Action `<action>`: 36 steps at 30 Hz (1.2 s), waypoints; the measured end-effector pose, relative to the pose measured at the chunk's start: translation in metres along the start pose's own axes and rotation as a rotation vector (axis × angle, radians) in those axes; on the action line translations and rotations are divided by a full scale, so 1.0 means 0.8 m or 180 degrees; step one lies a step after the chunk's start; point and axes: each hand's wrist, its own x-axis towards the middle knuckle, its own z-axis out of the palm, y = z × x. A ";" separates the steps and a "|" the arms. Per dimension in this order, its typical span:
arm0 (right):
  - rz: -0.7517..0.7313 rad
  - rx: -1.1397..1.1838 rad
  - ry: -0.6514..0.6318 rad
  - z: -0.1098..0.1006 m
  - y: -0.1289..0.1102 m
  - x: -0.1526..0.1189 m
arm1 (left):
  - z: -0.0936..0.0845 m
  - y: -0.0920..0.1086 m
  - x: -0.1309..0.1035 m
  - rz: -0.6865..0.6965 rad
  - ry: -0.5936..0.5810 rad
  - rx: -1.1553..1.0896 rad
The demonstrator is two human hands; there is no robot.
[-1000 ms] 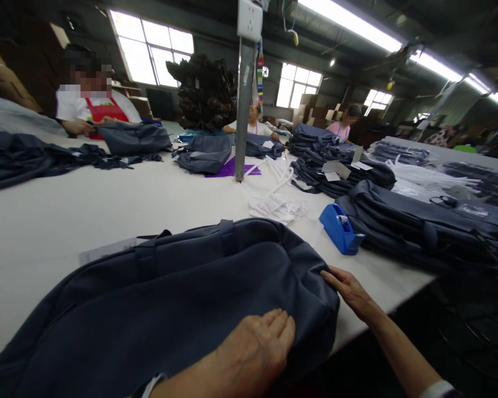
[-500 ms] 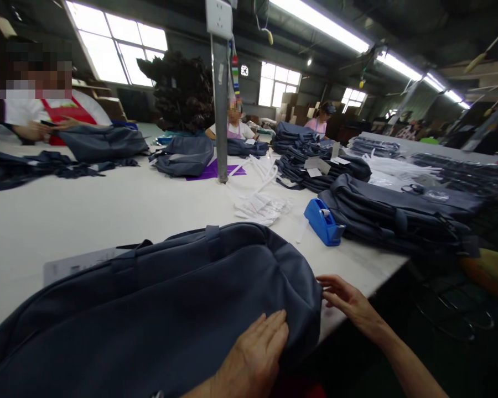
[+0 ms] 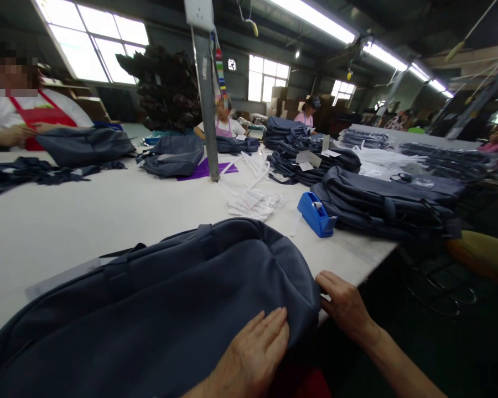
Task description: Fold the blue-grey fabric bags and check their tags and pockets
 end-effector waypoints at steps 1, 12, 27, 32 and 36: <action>0.0017 0.0037 0.0074 0.010 0.002 -0.009 | 0.007 0.002 -0.002 0.0092 -0.0081 0.0120; 0.1662 0.2610 -0.0051 0.015 0.010 -0.047 | 0.022 0.012 -0.006 0.0523 -0.0849 0.0564; 0.1797 0.2223 0.0190 0.041 0.013 -0.033 | 0.017 0.012 -0.009 -0.0113 -0.0830 -0.0256; 0.1853 0.2265 0.0148 0.055 0.002 -0.079 | 0.022 0.012 -0.012 -0.0208 -0.0580 -0.0186; 0.1795 0.2157 -0.0328 0.090 -0.037 -0.144 | 0.016 0.014 -0.011 -0.0245 -0.0822 -0.0089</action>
